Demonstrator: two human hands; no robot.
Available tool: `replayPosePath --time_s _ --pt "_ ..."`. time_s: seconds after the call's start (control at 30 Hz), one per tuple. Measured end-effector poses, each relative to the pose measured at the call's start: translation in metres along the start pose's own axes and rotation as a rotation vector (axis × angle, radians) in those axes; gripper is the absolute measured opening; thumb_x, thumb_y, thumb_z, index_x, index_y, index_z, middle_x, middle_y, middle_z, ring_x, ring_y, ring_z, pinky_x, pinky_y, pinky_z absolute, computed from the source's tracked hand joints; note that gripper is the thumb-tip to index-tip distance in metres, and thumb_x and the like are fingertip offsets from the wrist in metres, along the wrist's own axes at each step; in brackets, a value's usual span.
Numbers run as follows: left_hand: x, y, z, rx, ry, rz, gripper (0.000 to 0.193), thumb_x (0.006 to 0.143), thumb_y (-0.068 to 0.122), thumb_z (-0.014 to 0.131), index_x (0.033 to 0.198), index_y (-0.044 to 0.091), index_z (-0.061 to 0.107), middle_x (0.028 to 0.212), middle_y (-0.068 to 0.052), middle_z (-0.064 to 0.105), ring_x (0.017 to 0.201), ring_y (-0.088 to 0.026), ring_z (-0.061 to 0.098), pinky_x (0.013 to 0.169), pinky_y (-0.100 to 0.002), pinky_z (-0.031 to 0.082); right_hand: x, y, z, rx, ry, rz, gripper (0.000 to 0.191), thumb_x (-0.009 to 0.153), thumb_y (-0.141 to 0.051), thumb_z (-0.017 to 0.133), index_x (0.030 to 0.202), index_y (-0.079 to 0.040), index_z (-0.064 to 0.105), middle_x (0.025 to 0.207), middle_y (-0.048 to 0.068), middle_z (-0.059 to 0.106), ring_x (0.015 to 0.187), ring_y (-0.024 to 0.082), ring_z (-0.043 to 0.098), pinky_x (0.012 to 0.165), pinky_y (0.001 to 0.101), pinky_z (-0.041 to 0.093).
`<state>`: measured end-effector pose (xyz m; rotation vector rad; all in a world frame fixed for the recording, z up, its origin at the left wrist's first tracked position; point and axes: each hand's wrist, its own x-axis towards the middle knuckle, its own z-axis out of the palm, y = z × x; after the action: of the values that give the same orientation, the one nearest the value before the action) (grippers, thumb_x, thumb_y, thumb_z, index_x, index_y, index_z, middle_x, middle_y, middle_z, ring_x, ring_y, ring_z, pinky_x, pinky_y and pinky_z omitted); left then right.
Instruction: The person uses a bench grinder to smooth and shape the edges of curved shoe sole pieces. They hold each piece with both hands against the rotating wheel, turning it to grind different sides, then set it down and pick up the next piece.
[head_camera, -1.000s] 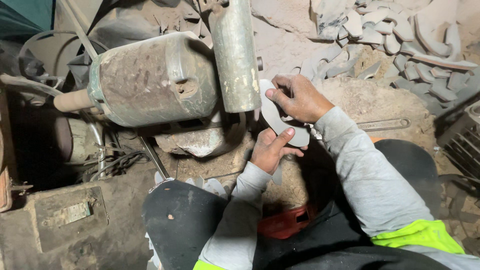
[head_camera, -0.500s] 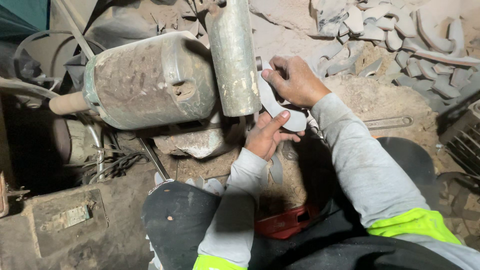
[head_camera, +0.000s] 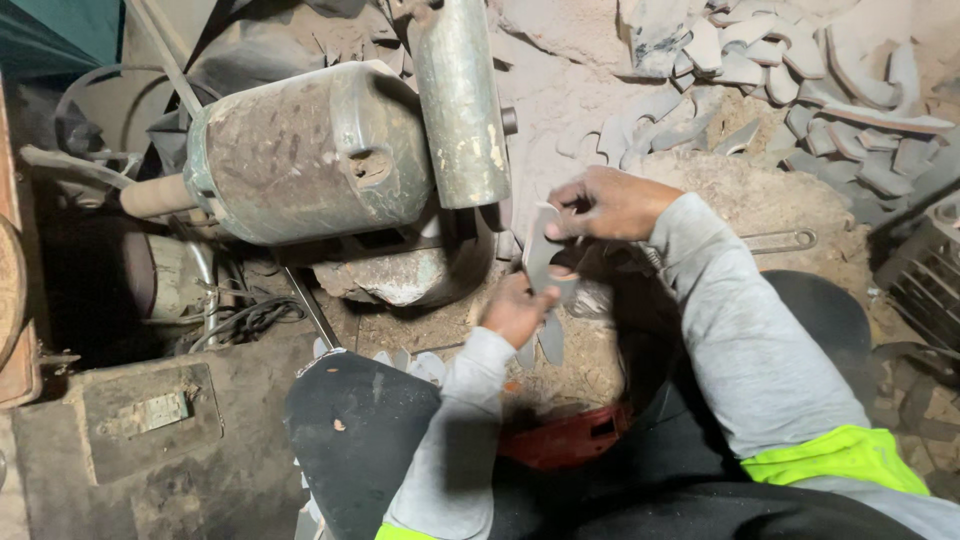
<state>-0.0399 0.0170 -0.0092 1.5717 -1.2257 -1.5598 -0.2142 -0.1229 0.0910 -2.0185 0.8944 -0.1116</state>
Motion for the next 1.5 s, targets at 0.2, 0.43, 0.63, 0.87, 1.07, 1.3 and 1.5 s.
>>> replayPosePath --time_s 0.2,0.43,0.63,0.87,1.07,1.3,1.5 --pt "-0.031 0.017 -0.044 0.146 0.155 0.174 0.029 0.090 0.017 0.072 0.116 0.006 0.075 0.102 -0.008 0.079 0.089 -0.016 0.071 0.082 -0.031 0.056 -0.020 0.002 -0.008 0.043 -0.057 -0.010 0.042 0.082 -0.043 0.078 0.112 -0.015 0.082 0.103 0.007 0.082 0.096 0.020 0.074 0.090 0.0353 0.054" --pt "-0.073 0.048 -0.048 0.276 0.401 0.287 0.024 0.088 0.011 0.073 0.111 0.005 0.075 0.093 -0.009 0.076 0.083 -0.019 0.070 0.078 -0.032 0.055 -0.027 -0.010 -0.012 0.093 -0.069 -0.007 0.042 0.078 -0.038 0.080 0.116 -0.019 0.080 0.102 0.004 0.084 0.095 0.017 0.076 0.088 0.0314 0.056" --pt "-0.070 0.049 -0.047 0.303 0.458 0.536 0.021 0.088 0.008 0.073 0.108 0.003 0.076 0.103 -0.011 0.076 0.094 -0.022 0.072 0.086 -0.033 0.055 -0.031 -0.016 -0.017 0.056 -0.086 -0.043 0.040 0.080 -0.036 0.078 0.117 -0.019 0.079 0.101 0.004 0.084 0.094 0.018 0.076 0.088 0.0320 0.056" --pt "-0.056 0.044 -0.042 0.289 0.244 0.342 0.025 0.091 0.024 0.076 0.100 0.001 0.081 0.080 -0.012 0.075 0.067 -0.020 0.069 0.063 -0.034 0.055 -0.023 -0.014 0.008 -0.055 -0.223 -0.134 0.049 0.082 -0.042 0.076 0.124 -0.017 0.071 0.115 0.007 0.077 0.107 0.023 0.070 0.098 0.0380 0.049" --pt "-0.031 0.030 -0.038 -0.238 0.041 0.005 0.068 0.102 0.055 0.041 0.106 -0.003 0.076 0.073 -0.013 0.072 0.053 -0.017 0.066 0.051 -0.029 0.055 -0.019 -0.009 0.021 -0.073 -0.280 -0.108 0.038 0.092 -0.043 0.069 0.105 -0.007 0.066 0.092 0.015 0.072 0.092 0.030 0.066 0.088 0.0427 0.054" --pt "-0.019 0.018 -0.027 -0.262 0.025 0.060 0.051 0.095 0.031 0.063 0.132 -0.005 0.060 0.111 -0.017 0.073 0.089 -0.021 0.075 0.073 -0.034 0.065 -0.036 0.006 -0.016 0.010 -0.049 -0.031 0.021 0.092 -0.025 0.066 0.104 -0.007 0.064 0.091 0.006 0.071 0.089 0.019 0.064 0.084 0.0384 0.051" --pt "0.003 0.036 0.031 -0.408 -0.095 0.040 0.045 0.096 0.028 0.065 0.130 -0.001 0.056 0.110 -0.014 0.072 0.090 -0.021 0.074 0.074 -0.034 0.064 -0.032 0.006 -0.015 0.257 0.078 -0.005 0.026 0.093 -0.017 0.063 0.116 -0.006 0.060 0.091 0.005 0.067 0.083 0.014 0.058 0.075 0.0322 0.050"
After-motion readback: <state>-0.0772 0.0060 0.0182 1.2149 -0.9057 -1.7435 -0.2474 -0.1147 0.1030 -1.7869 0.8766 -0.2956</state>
